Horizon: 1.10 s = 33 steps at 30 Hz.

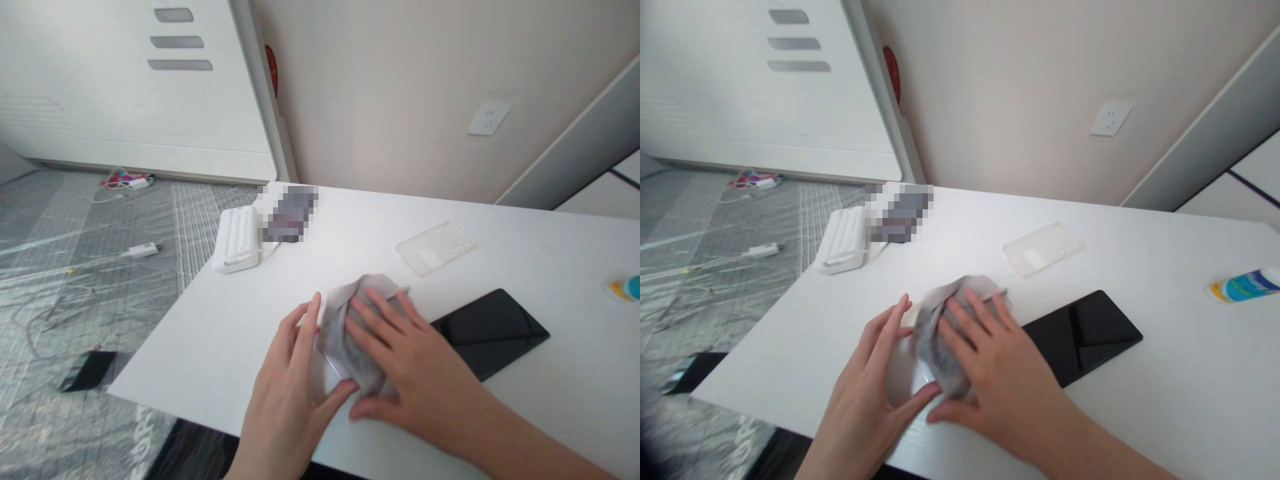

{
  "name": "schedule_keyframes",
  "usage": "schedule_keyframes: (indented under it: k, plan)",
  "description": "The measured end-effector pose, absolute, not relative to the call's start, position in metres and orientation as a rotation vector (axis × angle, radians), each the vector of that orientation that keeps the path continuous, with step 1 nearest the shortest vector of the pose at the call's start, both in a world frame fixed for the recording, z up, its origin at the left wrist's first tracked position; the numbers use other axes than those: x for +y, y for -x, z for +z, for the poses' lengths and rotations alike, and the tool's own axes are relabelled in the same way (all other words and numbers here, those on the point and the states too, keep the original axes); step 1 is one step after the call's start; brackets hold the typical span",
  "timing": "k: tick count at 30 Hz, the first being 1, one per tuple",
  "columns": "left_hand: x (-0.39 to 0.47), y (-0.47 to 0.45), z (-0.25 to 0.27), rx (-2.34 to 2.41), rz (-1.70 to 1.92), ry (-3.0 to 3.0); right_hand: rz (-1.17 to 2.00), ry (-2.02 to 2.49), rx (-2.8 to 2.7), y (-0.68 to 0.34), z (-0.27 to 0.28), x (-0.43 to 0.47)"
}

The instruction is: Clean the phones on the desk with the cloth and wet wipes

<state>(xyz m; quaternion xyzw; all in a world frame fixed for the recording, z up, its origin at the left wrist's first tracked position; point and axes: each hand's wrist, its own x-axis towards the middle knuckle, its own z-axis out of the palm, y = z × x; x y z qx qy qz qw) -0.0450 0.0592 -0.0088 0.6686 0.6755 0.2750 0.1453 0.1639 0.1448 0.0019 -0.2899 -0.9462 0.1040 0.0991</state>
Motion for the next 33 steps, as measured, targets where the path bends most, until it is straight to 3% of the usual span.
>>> schedule_keyframes:
  k: [3,7,12,17,22,27,33]
  plan:
    - [0.059,0.044,-0.009,1.925,0.795,-1.937,0.369,0.717,-2.845,-0.162,0.003,0.144]
    - [0.058,0.044,-0.009,1.954,0.804,-1.926,0.187,1.030,-2.759,-0.163,0.006,0.146]
    - [0.057,0.046,-0.009,1.929,0.791,-2.001,0.389,0.622,-2.889,-0.164,0.009,0.142]
    - [0.059,0.046,-0.009,1.992,0.790,-1.956,0.169,1.041,-2.729,-0.171,0.004,0.148]
    - [0.059,0.049,-0.011,1.943,0.784,-2.040,0.409,0.571,-2.860,-0.164,0.003,0.137]
    - [0.060,0.049,-0.012,2.008,0.800,-2.013,0.263,1.091,-2.712,-0.171,0.004,0.147]
    - [0.061,0.050,-0.012,1.966,0.778,-2.053,0.442,0.704,-2.831,-0.168,0.005,0.147]
